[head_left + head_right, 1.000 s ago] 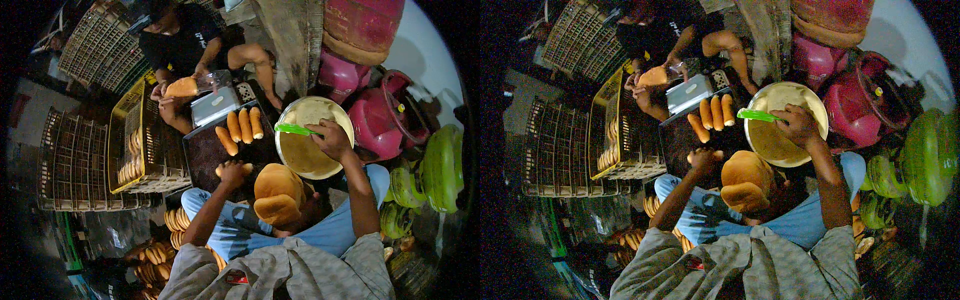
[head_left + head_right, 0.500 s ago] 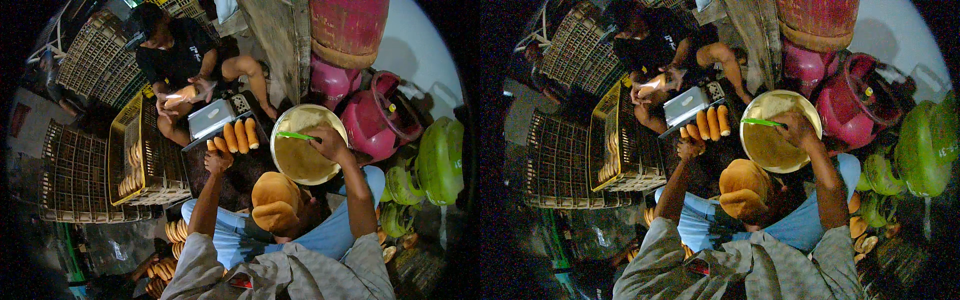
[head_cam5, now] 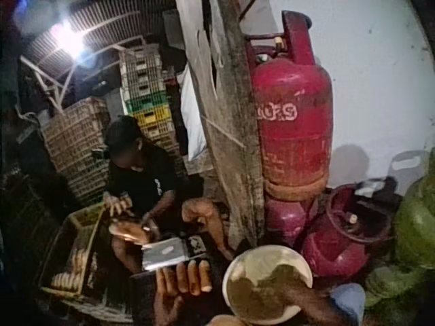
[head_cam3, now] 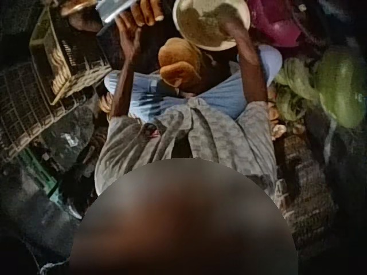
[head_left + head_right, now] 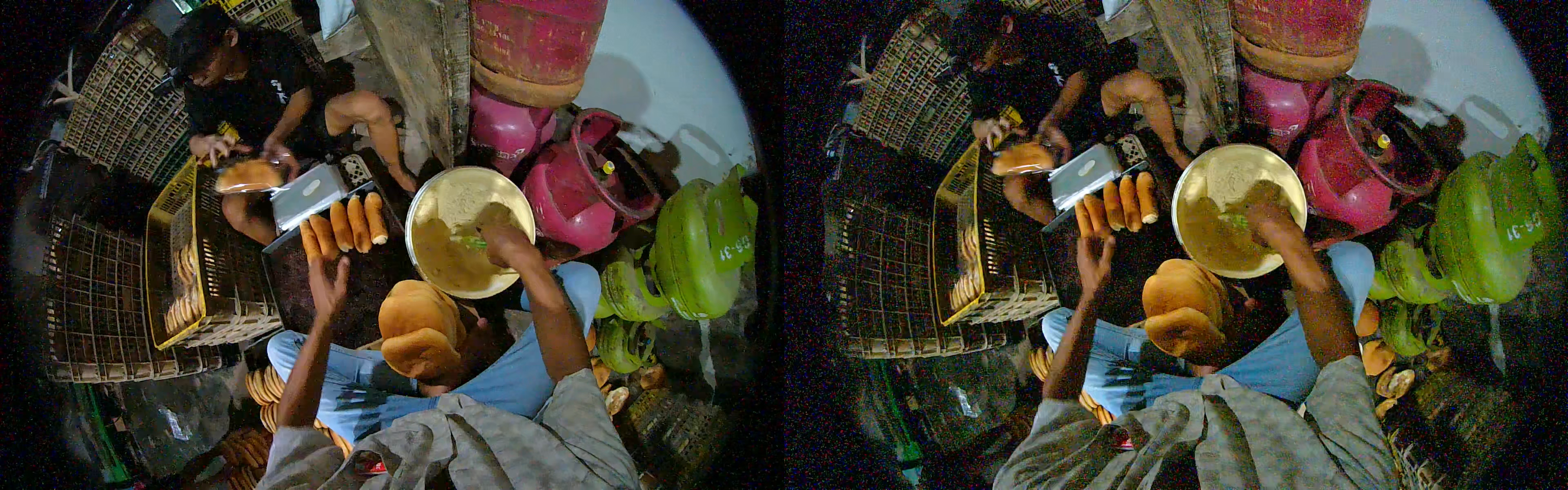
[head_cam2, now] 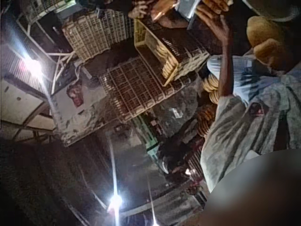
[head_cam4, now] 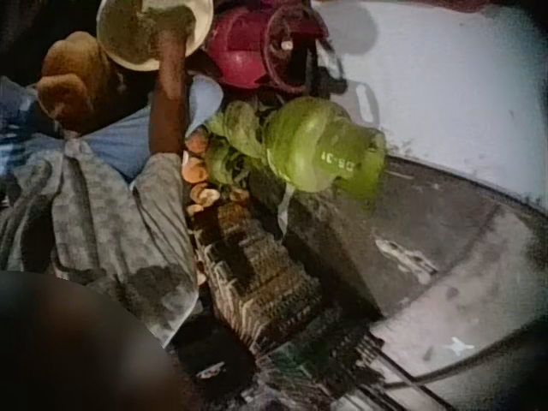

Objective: The person scoops butter from a bowl with a green spatula and spreads it onto sliced buns. They handle multiple buns one at a time, placing them on a tray after spreading.

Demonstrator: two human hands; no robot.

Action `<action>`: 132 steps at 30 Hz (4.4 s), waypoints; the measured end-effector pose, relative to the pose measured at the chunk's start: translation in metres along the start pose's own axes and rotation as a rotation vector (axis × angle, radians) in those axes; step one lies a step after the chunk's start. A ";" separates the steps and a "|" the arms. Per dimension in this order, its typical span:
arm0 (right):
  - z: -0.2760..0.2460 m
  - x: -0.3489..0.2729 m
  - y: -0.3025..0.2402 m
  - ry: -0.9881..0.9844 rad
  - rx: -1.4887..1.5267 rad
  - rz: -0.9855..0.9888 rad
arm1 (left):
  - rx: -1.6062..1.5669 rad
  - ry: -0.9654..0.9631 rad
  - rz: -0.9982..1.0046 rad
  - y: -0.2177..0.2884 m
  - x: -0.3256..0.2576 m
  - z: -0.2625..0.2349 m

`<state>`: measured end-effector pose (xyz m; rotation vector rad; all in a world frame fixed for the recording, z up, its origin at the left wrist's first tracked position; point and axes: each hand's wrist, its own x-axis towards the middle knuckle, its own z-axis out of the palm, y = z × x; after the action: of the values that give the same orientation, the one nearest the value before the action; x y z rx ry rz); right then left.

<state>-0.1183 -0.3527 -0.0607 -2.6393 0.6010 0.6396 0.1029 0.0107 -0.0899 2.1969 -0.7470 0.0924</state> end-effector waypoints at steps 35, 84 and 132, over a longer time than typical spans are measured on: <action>-0.054 -0.056 -0.080 0.218 0.680 -0.684 | -1.392 -0.569 -0.809 0.136 -0.063 -0.064; -0.029 -0.012 -0.023 0.460 0.216 -0.337 | 0.640 -0.190 -0.062 -0.048 0.015 0.016; -0.016 -0.004 -0.012 0.208 0.198 -0.406 | 0.464 -0.697 0.483 0.137 -0.093 0.003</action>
<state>-0.1098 -0.3479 -0.0430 -2.5450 0.1573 0.1770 -0.0482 -0.0167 -0.0278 2.4360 -1.7891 -0.3049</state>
